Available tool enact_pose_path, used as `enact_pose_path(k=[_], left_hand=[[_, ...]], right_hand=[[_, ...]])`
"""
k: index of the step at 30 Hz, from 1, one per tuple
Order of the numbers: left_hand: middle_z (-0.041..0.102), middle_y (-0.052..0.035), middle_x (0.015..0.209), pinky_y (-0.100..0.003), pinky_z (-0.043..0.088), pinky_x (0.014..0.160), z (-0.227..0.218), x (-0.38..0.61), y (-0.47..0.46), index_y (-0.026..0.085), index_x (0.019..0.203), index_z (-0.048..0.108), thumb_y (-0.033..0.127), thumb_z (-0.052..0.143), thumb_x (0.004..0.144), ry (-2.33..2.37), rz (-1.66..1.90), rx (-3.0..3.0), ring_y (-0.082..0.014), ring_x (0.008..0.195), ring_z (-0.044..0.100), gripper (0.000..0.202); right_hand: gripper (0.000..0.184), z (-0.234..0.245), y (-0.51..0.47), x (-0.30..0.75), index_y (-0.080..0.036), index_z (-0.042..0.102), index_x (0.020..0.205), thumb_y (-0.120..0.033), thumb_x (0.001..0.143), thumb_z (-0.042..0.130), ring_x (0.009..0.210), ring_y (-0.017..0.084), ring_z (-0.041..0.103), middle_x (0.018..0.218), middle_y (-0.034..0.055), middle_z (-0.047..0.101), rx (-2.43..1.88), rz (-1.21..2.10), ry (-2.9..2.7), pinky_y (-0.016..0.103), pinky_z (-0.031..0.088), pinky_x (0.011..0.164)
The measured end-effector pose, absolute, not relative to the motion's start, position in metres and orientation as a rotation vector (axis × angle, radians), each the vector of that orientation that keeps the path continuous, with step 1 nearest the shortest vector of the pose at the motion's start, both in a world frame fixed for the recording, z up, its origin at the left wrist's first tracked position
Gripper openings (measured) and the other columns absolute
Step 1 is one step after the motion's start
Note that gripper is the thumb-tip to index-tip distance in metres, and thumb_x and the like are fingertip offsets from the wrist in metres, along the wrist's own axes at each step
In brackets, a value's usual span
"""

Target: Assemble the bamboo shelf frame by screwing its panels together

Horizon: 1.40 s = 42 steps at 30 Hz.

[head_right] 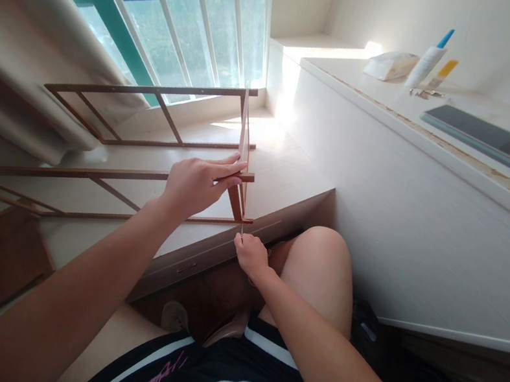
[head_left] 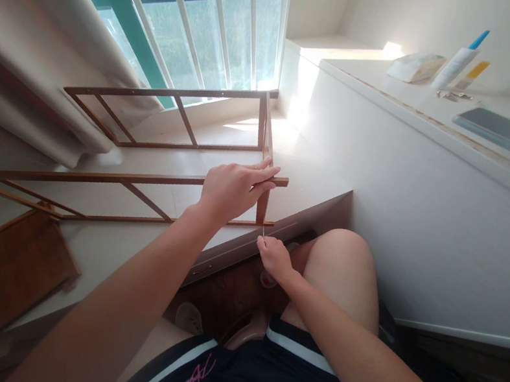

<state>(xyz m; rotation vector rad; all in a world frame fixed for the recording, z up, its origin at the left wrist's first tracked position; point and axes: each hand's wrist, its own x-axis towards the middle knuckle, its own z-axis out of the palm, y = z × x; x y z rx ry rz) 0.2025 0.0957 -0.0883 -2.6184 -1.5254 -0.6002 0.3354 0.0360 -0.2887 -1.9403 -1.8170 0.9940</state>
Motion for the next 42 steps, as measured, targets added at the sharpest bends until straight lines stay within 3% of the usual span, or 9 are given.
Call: enact_pose_path(k=[2, 5, 9, 17, 24, 32, 36, 39, 42], left_hand=[[0.06, 0.0098, 0.131, -0.037, 0.05, 0.066, -0.088, 0.203, 0.095, 0.046, 0.126, 0.059, 0.046, 0.048, 0.094, -1.525, -0.596, -2.619, -0.0238, 0.094, 0.069, 0.034], [0.059, 0.0105, 0.132, -0.037, 0.051, 0.068, -0.087, 0.203, 0.095, 0.045, 0.126, 0.059, 0.046, 0.048, 0.094, -1.523, -0.586, -2.619, -0.0239, 0.095, 0.069, 0.034], [0.06, 0.0096, 0.132, -0.037, 0.05, 0.068, -0.087, 0.203, 0.094, 0.045, 0.126, 0.059, 0.046, 0.048, 0.093, -1.529, -0.592, -2.606, -0.0243, 0.095, 0.069, 0.034], [0.06, 0.01, 0.131, -0.037, 0.05, 0.066, -0.087, 0.204, 0.093, 0.046, 0.125, 0.06, 0.046, 0.047, 0.094, -1.506, -0.568, -2.582, -0.0251, 0.093, 0.07, 0.034], [0.061, 0.0078, 0.131, -0.037, 0.05, 0.066, -0.085, 0.205, 0.092, 0.045, 0.126, 0.06, 0.047, 0.047, 0.094, -1.514, -0.562, -2.591, -0.0256, 0.093, 0.07, 0.034], [0.059, 0.0115, 0.132, -0.038, 0.051, 0.065, -0.086, 0.204, 0.094, 0.046, 0.126, 0.059, 0.047, 0.047, 0.094, -1.508, -0.578, -2.606, -0.026, 0.094, 0.07, 0.034], [0.059, 0.0113, 0.132, -0.038, 0.051, 0.067, -0.086, 0.205, 0.094, 0.047, 0.126, 0.058, 0.046, 0.047, 0.094, -1.517, -0.583, -2.603, -0.0254, 0.095, 0.07, 0.034], [0.059, 0.0097, 0.132, -0.038, 0.051, 0.067, -0.086, 0.206, 0.094, 0.047, 0.126, 0.058, 0.045, 0.048, 0.094, -1.529, -0.572, -2.588, -0.0254, 0.094, 0.07, 0.034], [0.059, 0.0084, 0.132, -0.039, 0.051, 0.066, -0.086, 0.207, 0.094, 0.047, 0.126, 0.058, 0.046, 0.047, 0.094, -1.531, -0.564, -2.574, -0.0257, 0.093, 0.07, 0.034]], right_hand=[[0.05, -0.292, 0.032, 0.335, -0.017, 0.058, 0.077, -0.052, 0.097, 0.029, 0.064, 0.017, 0.059, 0.07, 0.006, 0.061, -1.845, 1.152, -1.703, 0.028, 0.044, 0.062], [0.049, -0.299, 0.025, 0.335, -0.02, 0.052, 0.089, -0.062, 0.094, 0.027, 0.046, 0.012, 0.045, 0.062, -0.0035, 0.049, -1.438, 1.689, -1.126, 0.025, 0.039, 0.048], [0.03, -0.305, 0.018, 0.337, -0.021, 0.049, 0.086, -0.05, 0.091, 0.045, 0.044, 0.009, 0.037, 0.061, -0.0064, 0.045, -0.901, 2.044, -0.438, 0.021, 0.032, 0.044], [0.022, -0.305, 0.019, 0.332, -0.02, 0.048, 0.074, -0.035, 0.086, 0.058, 0.045, 0.007, 0.03, 0.054, -0.0077, 0.04, -0.725, 2.043, -0.113, 0.018, 0.026, 0.042], [0.021, -0.306, 0.018, 0.316, -0.021, 0.047, 0.069, -0.029, 0.082, 0.061, 0.043, 0.007, 0.027, 0.052, -0.0078, 0.038, -0.703, 1.902, 0.014, 0.018, 0.027, 0.039], [0.024, -0.298, 0.019, 0.307, -0.02, 0.043, 0.063, -0.023, 0.082, 0.057, 0.042, 0.007, 0.021, 0.047, -0.0087, 0.031, -0.654, 1.816, 0.105, 0.015, 0.023, 0.036], [0.026, -0.298, 0.001, 0.298, -0.02, 0.041, 0.063, -0.024, 0.084, 0.056, 0.044, 0.008, 0.022, 0.048, -0.0082, 0.029, -0.503, 1.961, 0.083, 0.015, 0.024, 0.037], [0.025, -0.304, -0.017, 0.292, -0.02, 0.045, 0.062, -0.026, 0.082, 0.06, 0.044, 0.008, 0.024, 0.048, -0.0079, 0.033, -0.45, 2.041, 0.092, 0.016, 0.024, 0.038], [0.016, -0.305, -0.026, 0.292, -0.017, 0.059, 0.068, -0.028, 0.079, 0.064, 0.045, 0.006, 0.031, 0.053, -0.005, 0.047, -0.555, 2.064, 0.012, 0.017, 0.027, 0.04]])
